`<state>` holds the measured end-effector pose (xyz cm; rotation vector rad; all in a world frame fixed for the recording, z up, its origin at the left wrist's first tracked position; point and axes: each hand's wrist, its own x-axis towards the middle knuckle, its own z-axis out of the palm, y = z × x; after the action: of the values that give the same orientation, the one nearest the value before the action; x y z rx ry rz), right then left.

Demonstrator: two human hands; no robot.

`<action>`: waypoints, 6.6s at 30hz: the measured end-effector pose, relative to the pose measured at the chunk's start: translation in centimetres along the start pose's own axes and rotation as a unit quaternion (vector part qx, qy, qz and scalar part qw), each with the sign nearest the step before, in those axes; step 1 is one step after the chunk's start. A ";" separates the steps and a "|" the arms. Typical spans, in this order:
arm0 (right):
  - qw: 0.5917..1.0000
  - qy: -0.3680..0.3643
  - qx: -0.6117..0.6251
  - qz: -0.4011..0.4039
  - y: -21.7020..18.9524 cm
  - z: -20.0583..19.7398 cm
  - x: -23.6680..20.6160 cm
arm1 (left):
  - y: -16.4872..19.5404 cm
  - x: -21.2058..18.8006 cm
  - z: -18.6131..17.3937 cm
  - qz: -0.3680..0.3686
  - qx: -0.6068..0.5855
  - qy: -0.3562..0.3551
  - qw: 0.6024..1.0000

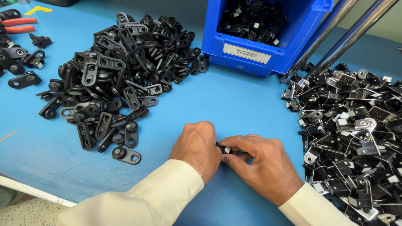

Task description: The person repeatedly picks a black plastic bracket from a pile on the left and a metal clip from a pile on the right, then presses them together to form an assembled unit. The assembled parts are placed into a blue bin in the center. The process is repeated continuously throughout the clip.

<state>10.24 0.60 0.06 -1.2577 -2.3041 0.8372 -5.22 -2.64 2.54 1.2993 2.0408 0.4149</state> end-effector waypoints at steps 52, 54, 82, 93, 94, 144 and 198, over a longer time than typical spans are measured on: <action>0.933 -0.093 0.276 0.213 4.3 -2.2 2.8 | 2.2 -0.6 4.8 -0.137 -0.302 0.083 0.940; 0.939 -0.085 0.277 0.188 4.7 -2.1 2.6 | 2.6 -1.0 4.9 -0.159 -0.341 0.085 0.923; 0.976 0.049 0.160 0.137 2.6 0.9 1.3 | 1.5 0.4 1.5 0.047 0.041 0.050 0.997; 0.992 0.024 0.101 0.075 2.3 0.1 2.0 | 1.3 0.2 1.6 0.030 -0.055 0.074 0.995; 0.994 0.019 0.083 0.069 2.1 -0.1 2.1 | 1.3 0.2 1.7 0.036 -0.036 0.073 0.996; 0.980 -0.051 0.138 0.136 1.7 -0.6 2.1 | -0.1 2.1 -0.2 0.078 0.024 0.011 0.997; 0.877 0.102 0.375 0.282 1.1 1.8 1.8 | -0.3 0.0 1.9 -0.056 -0.238 0.029 0.969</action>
<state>8.94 2.04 -1.96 -1.5197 -1.2063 1.5070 -4.12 -2.98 1.00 0.8836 1.8918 0.8368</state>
